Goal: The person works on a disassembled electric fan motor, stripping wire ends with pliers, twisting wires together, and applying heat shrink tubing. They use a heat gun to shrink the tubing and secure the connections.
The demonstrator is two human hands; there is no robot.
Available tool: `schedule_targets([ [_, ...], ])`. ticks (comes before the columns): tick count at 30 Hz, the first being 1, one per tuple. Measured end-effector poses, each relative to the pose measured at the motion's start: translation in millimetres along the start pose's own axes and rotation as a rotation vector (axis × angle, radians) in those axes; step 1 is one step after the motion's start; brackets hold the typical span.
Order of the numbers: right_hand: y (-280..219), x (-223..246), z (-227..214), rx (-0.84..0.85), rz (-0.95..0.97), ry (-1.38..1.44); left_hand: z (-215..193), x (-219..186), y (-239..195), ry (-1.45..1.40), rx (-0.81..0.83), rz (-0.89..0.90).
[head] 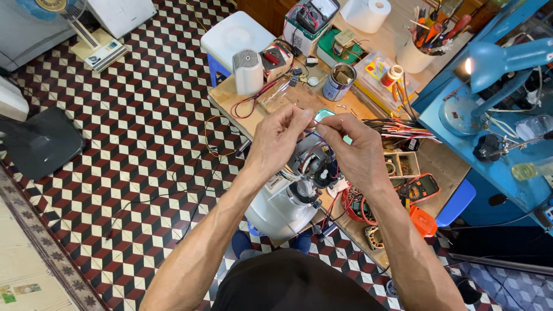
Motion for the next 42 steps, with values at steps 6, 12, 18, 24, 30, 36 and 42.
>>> schedule_targets([
  [6,-4.3,-28.0,-9.5,-0.121,0.251,0.254,-31.9,12.9,-9.9,-0.241,-0.105,-0.083],
  [12,-0.4,-40.7,-7.9,-0.127,0.305,0.455,-16.8,-35.5,-47.2,0.434,-0.083,0.146],
  [18,3.4,-48.0,-6.0,-0.117,0.372,0.487,-6.7,-39.5,-36.4,0.461,-0.051,0.087],
  [24,5.2,-38.1,-3.6,-0.003,0.365,0.176,-2.9,14.9,-30.7,-0.143,0.000,-0.194],
  [30,12.0,-24.6,3.3,0.158,0.202,-0.010,4.0,34.0,-44.3,-0.405,-0.077,-0.312],
  [36,9.1,-37.4,0.1,0.151,0.313,0.251,12.2,28.7,-43.0,-0.480,-0.109,-0.285],
  [42,5.4,-37.6,-1.6,0.198,0.272,0.229,20.3,19.6,-41.2,-0.455,-0.070,-0.288],
])
Point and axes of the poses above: each hand's wrist, its own y-axis towards the middle knuckle, its own z-axis out of the palm, x = y × z, the point moved 8 cm from there along y, towards the middle knuckle, and after that the axes turned 14 degrees about y, right-handed, at the moved point
